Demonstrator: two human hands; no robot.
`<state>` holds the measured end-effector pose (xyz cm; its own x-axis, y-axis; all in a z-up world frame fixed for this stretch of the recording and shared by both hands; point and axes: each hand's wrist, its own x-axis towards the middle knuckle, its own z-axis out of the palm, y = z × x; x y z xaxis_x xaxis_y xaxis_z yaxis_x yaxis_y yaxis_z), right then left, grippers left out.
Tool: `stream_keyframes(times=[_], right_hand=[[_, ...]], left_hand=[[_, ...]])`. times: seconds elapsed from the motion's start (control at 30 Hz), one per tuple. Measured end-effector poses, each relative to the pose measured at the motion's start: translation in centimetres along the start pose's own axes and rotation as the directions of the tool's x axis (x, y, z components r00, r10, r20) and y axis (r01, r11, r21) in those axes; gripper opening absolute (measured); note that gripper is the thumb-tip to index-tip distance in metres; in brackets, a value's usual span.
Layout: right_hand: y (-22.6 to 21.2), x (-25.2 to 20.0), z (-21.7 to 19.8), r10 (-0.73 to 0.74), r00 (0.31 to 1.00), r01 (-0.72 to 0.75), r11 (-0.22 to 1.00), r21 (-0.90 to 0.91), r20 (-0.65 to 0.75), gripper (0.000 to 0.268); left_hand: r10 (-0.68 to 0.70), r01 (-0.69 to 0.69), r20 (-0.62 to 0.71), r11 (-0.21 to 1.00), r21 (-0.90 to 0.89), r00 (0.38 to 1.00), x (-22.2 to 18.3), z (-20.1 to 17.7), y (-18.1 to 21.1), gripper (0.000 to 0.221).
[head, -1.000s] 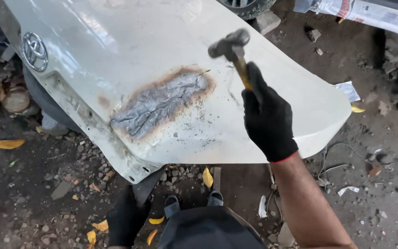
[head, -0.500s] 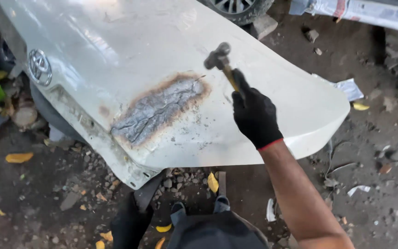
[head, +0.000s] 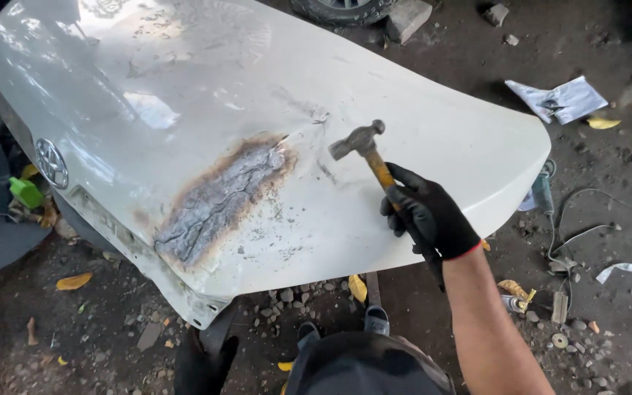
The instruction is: The person uses a ball-peen hammer to repeatedly tap and flatten a dented, burned patch on the white hood of a Toyota car, occasionally steadying the hood with the other hand and repositioning around the damaged area.
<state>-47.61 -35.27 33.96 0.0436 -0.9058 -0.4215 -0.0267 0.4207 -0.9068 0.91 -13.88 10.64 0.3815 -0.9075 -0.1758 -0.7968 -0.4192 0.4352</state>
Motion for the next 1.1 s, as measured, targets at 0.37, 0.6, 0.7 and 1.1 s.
stream_keyframes(times=[0.37, 0.6, 0.7, 1.1], right_hand=[[3.2, 1.6, -1.4, -0.066, 0.998, 0.066, 0.99, 0.127, -0.008, 0.058], [2.1, 1.4, -1.4, -0.064, 0.998, 0.064, 0.998, 0.021, -0.011, 0.051], [2.6, 1.2, -1.4, -0.042, 0.999, 0.042, 0.998, 0.053, 0.007, 0.051], [2.2, 2.9, -3.3, 0.104, 0.987, -0.105, 0.994, 0.002, 0.121, 0.06]], left_hand=[[-0.011, 0.011, 0.041, 1.0, -0.021, 0.999, -1.4, -4.1, 5.1, 0.083], [-0.196, 0.195, 0.164, 0.98, 0.024, 0.967, -1.1, 0.1, 0.0, 0.097], [-0.281, 0.254, 0.129, 0.948, 0.193, 0.951, -6.1, 3.4, -7.5, 0.098], [-0.226, 0.159, 0.157, 0.922, 0.353, 0.961, -8.4, 0.5, 2.6, 0.078]])
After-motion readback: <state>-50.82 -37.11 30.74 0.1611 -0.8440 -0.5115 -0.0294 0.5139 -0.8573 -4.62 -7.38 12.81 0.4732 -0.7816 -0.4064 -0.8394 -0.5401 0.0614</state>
